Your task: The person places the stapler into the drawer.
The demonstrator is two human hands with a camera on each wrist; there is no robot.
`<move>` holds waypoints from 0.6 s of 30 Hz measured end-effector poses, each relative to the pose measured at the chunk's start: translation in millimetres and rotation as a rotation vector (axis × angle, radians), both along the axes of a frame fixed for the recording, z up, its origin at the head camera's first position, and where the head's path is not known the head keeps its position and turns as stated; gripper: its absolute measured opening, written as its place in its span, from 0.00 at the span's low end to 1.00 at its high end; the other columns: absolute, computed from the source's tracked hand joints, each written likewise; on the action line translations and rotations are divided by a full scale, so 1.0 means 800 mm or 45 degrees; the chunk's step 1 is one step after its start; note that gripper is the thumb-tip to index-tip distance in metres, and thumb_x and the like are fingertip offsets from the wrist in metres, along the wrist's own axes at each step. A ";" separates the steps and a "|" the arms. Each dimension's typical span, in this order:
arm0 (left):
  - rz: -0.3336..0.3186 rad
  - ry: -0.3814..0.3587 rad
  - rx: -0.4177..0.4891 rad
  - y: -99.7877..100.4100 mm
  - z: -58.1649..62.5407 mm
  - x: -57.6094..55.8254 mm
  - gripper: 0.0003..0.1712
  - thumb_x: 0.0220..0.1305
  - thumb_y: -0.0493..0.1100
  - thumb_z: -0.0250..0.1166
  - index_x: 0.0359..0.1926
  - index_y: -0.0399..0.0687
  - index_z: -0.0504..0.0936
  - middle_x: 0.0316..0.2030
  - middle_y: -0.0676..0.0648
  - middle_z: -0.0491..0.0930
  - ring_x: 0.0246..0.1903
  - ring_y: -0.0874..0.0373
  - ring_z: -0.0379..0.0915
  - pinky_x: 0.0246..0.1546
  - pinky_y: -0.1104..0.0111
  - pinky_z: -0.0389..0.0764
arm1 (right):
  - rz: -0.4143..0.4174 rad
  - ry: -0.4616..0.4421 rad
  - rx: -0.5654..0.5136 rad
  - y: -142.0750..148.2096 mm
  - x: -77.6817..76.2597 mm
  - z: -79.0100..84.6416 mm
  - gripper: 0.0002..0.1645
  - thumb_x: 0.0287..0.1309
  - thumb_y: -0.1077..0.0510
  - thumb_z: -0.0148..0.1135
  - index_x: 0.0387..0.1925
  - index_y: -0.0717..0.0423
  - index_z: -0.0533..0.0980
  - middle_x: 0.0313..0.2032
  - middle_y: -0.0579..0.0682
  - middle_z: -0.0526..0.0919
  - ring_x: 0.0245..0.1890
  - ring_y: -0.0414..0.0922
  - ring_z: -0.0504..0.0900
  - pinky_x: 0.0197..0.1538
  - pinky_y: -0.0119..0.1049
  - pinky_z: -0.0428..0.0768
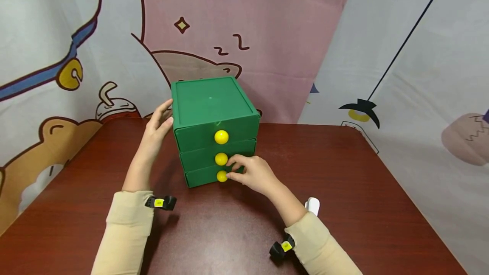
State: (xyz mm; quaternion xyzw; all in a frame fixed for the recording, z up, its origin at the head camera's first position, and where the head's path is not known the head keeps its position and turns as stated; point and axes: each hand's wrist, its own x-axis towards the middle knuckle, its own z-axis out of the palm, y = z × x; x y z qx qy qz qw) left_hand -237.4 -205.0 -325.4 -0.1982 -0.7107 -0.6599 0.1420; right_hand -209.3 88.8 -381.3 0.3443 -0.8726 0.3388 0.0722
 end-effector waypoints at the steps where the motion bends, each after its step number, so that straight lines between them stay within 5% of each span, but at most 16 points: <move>1: 0.000 -0.001 -0.001 0.000 0.000 0.000 0.31 0.71 0.43 0.50 0.73 0.49 0.57 0.66 0.38 0.58 0.68 0.49 0.50 0.63 0.47 0.53 | 0.014 -0.040 0.011 0.000 -0.001 -0.001 0.15 0.53 0.51 0.71 0.43 0.48 0.80 0.31 0.41 0.85 0.15 0.31 0.74 0.25 0.30 0.74; 10: 0.003 -0.007 0.000 -0.001 0.000 0.000 0.31 0.71 0.44 0.50 0.73 0.50 0.57 0.67 0.39 0.57 0.68 0.49 0.50 0.63 0.46 0.52 | 0.068 -0.195 0.046 -0.013 -0.006 -0.019 0.18 0.54 0.52 0.70 0.48 0.45 0.82 0.35 0.44 0.85 0.16 0.41 0.79 0.24 0.30 0.76; 18: -0.003 -0.012 0.009 -0.001 0.000 -0.001 0.31 0.71 0.43 0.50 0.73 0.50 0.57 0.67 0.40 0.57 0.68 0.50 0.49 0.63 0.47 0.53 | 0.061 -0.173 0.047 -0.016 -0.005 -0.024 0.13 0.55 0.56 0.69 0.44 0.47 0.83 0.33 0.43 0.84 0.15 0.37 0.78 0.24 0.28 0.75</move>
